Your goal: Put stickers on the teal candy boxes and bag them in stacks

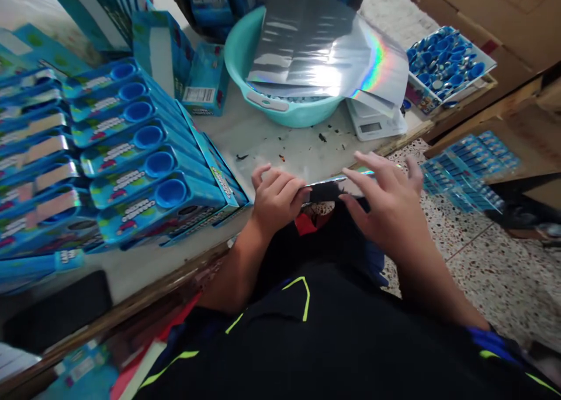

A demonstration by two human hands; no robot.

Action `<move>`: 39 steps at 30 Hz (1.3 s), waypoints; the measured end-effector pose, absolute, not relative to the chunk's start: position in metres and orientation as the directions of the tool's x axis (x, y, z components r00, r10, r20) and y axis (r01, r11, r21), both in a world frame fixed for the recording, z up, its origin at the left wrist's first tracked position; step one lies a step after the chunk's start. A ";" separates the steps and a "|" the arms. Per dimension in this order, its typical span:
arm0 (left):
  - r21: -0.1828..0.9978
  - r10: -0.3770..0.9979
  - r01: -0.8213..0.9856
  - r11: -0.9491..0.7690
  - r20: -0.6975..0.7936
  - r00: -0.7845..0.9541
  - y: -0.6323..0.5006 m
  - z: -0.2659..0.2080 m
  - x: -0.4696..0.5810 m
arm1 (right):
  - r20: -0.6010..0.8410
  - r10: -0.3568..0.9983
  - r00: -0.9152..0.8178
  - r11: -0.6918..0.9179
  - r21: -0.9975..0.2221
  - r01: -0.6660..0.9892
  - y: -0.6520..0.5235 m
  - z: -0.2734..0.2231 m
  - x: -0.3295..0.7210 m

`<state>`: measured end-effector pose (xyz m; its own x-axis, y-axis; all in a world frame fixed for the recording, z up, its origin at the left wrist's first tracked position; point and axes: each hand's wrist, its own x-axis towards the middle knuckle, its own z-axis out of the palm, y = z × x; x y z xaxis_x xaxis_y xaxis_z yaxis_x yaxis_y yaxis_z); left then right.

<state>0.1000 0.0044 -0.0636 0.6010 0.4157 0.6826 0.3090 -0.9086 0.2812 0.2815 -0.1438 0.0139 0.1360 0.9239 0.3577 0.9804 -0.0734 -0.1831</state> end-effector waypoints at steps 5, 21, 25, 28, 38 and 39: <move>0.493 0.427 0.041 -0.869 0.707 0.563 0.003 -0.060 0.092 | 0.342 0.940 0.007 0.116 -0.336 0.935 -0.119 0.020 0.253; 0.334 0.338 0.132 -0.933 0.693 0.637 0.007 -0.066 0.090 | 0.158 0.977 0.139 -0.054 -0.452 0.890 -0.110 0.006 0.256; 0.247 0.257 0.106 -0.963 0.727 0.637 0.005 -0.067 0.090 | 0.170 0.977 0.131 -0.030 -0.496 0.868 -0.108 0.006 0.259; 0.242 0.231 0.075 -0.967 0.722 0.653 0.004 -0.068 0.089 | 0.194 0.970 0.145 -0.021 -0.528 0.849 -0.106 0.007 0.263; 0.268 0.113 -0.250 -0.930 0.858 0.500 -0.007 -0.068 0.089 | 0.431 0.844 0.319 -0.104 -0.452 0.886 -0.095 0.008 0.277; 0.324 0.192 -0.243 -0.914 0.876 0.443 -0.013 -0.065 0.087 | 0.464 0.824 0.325 -0.108 -0.434 0.894 -0.090 0.007 0.278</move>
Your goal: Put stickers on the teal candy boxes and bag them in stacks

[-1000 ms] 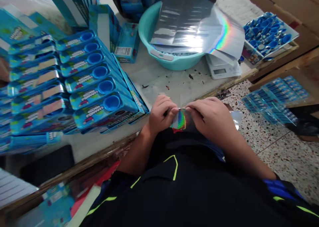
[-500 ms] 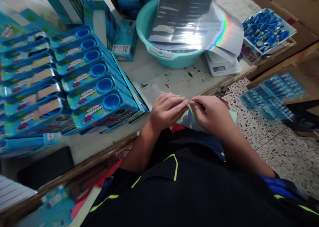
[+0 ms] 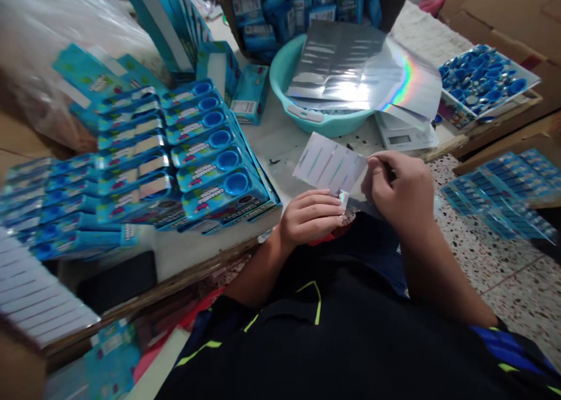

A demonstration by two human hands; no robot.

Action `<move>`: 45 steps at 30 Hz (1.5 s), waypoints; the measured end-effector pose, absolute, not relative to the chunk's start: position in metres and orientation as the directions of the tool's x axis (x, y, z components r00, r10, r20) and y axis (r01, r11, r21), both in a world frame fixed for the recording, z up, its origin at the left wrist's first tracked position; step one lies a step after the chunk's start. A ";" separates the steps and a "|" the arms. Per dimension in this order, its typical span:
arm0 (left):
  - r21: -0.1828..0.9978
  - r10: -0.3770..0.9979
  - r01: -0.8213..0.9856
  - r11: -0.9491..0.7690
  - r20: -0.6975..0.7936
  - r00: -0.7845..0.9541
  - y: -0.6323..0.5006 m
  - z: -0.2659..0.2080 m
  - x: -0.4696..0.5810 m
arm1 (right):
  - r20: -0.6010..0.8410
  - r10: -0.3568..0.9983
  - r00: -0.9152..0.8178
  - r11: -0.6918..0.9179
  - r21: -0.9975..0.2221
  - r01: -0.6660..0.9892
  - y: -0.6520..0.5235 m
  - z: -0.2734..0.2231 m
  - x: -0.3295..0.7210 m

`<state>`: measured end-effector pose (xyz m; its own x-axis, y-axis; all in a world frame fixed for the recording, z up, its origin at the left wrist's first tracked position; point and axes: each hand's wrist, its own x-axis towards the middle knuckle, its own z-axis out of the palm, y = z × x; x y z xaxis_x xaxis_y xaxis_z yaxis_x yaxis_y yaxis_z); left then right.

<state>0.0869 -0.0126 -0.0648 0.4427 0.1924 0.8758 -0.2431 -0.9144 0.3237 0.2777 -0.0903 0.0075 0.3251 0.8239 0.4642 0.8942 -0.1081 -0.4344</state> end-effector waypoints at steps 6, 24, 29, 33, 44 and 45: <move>0.439 0.441 0.042 -0.898 0.894 0.081 -0.047 -0.007 0.049 | 0.522 0.817 0.245 -0.048 -0.363 0.931 -0.037 0.001 0.272; 0.761 0.738 0.192 -0.620 0.649 -0.187 -0.037 0.063 0.007 | 0.603 0.788 -0.129 0.616 -0.762 0.200 -0.045 0.068 0.171; 0.719 0.697 0.337 -0.608 0.687 -0.208 -0.034 0.065 0.003 | 0.596 0.803 -0.002 0.587 -0.790 0.175 -0.036 0.064 0.166; 0.567 0.643 0.629 -0.532 0.754 -0.136 -0.032 0.072 -0.002 | 0.566 0.824 0.005 0.554 -0.808 0.203 -0.030 0.063 0.168; 0.470 0.752 0.771 -0.430 0.658 0.019 -0.029 0.068 -0.002 | 0.336 0.931 -0.140 0.352 -0.929 0.111 -0.017 0.040 0.177; 0.496 0.756 0.751 -0.436 0.655 0.007 -0.029 0.067 -0.003 | 0.328 0.934 -0.144 0.338 -0.940 0.052 -0.016 0.037 0.174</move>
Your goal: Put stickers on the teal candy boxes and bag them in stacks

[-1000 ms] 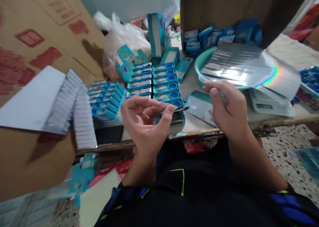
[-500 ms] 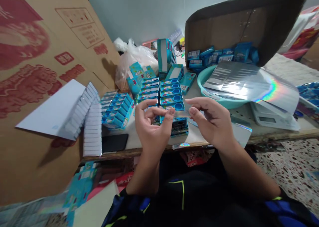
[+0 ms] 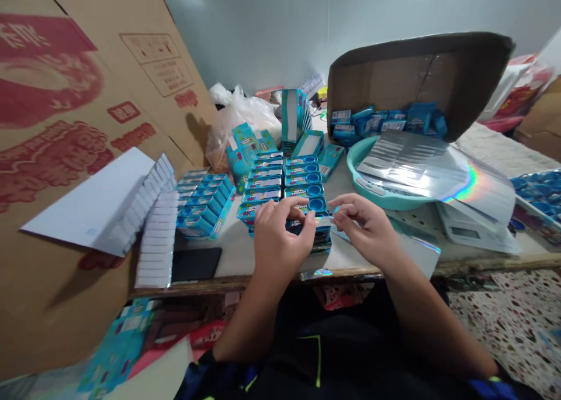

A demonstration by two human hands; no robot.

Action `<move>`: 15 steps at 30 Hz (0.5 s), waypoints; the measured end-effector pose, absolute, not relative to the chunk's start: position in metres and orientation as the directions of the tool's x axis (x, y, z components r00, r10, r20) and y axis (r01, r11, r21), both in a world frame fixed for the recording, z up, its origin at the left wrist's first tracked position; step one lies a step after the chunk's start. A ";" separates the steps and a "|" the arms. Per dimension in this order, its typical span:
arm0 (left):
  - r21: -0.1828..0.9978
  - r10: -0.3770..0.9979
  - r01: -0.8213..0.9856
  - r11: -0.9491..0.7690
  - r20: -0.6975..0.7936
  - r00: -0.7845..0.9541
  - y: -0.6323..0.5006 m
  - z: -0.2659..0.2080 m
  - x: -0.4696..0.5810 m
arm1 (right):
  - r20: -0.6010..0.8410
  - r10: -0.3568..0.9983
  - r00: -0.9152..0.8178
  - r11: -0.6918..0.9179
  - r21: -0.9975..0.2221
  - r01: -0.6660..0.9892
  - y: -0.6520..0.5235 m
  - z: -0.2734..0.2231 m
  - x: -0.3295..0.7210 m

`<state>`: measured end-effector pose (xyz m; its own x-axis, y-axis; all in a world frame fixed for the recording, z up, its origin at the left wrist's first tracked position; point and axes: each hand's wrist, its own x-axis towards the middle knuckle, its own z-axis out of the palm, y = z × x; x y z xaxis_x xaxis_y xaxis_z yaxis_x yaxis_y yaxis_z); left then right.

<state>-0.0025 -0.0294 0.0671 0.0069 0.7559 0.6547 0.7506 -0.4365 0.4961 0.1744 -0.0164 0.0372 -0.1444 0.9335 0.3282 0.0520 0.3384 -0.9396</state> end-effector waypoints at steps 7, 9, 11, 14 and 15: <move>0.486 0.674 0.716 -0.500 0.738 -0.030 -0.026 0.050 -0.003 | 0.396 0.912 -0.110 0.398 -0.917 -0.006 -0.021 0.017 0.157; 0.448 0.628 0.720 -0.530 0.778 -0.022 -0.021 0.043 0.000 | 0.421 0.900 -0.114 0.432 -0.896 0.100 -0.022 0.016 0.154; 0.395 0.569 0.732 -0.555 0.822 -0.013 -0.018 0.037 0.002 | 0.408 0.902 -0.140 0.429 -0.883 0.191 -0.021 0.014 0.155; 0.268 0.424 0.755 -0.599 0.906 0.016 -0.024 0.034 -0.002 | 0.476 0.869 -0.134 0.487 -0.776 0.400 -0.021 -0.001 0.166; 0.199 0.354 0.743 -0.639 0.934 0.054 -0.029 0.032 -0.005 | 0.524 0.844 -0.109 0.503 -0.706 0.498 -0.021 -0.011 0.173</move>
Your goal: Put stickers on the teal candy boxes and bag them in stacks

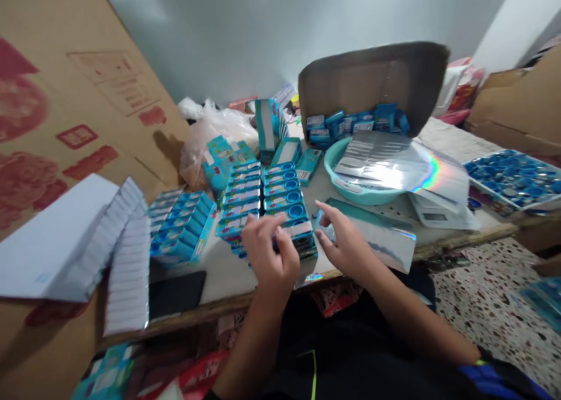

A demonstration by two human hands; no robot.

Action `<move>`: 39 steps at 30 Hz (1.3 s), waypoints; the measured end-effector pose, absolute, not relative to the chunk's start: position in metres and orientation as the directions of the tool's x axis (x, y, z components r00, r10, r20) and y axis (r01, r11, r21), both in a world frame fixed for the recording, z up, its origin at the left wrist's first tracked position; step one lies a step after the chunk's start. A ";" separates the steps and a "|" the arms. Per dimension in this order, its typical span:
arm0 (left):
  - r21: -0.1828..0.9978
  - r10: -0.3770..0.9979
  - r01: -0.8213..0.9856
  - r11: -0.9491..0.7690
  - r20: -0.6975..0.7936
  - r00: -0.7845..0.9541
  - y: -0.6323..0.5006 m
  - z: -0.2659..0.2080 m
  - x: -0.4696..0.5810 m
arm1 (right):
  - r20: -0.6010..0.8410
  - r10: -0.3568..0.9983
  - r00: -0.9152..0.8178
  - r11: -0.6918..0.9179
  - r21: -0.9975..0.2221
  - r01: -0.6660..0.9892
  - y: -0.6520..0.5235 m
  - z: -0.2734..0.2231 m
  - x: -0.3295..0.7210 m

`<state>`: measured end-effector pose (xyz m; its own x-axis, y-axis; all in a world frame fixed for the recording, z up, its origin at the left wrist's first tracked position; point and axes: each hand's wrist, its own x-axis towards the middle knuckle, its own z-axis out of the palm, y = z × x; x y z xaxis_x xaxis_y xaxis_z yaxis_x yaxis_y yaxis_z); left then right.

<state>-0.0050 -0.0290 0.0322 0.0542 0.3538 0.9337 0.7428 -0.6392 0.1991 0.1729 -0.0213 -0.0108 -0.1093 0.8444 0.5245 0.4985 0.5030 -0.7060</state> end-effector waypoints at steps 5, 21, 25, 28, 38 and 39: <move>-0.050 0.101 0.357 -0.933 0.914 0.393 -0.056 0.004 -0.005 | 0.489 0.872 0.014 0.219 -0.415 0.883 -0.027 -0.066 0.230; 0.243 0.485 0.439 -0.865 0.630 0.607 0.005 -0.043 0.078 | -0.020 0.995 0.097 -0.099 -0.211 0.972 -0.062 -0.048 0.295; 0.274 0.592 0.527 -0.805 0.440 0.676 0.014 -0.059 0.086 | 0.014 0.998 0.067 -0.061 -0.245 0.968 -0.083 -0.055 0.300; 0.293 0.661 0.595 -0.748 0.259 0.704 0.015 -0.067 0.091 | 0.068 0.996 0.051 -0.032 -0.258 0.966 -0.098 -0.059 0.301; 0.339 0.670 0.626 -0.702 0.017 0.742 0.013 -0.065 0.095 | 0.164 0.980 0.109 -0.059 -0.284 0.957 -0.112 -0.059 0.298; 0.340 0.669 0.624 -0.703 0.017 0.743 0.013 -0.065 0.096 | 0.170 0.977 0.128 -0.072 -0.298 0.952 -0.112 -0.061 0.297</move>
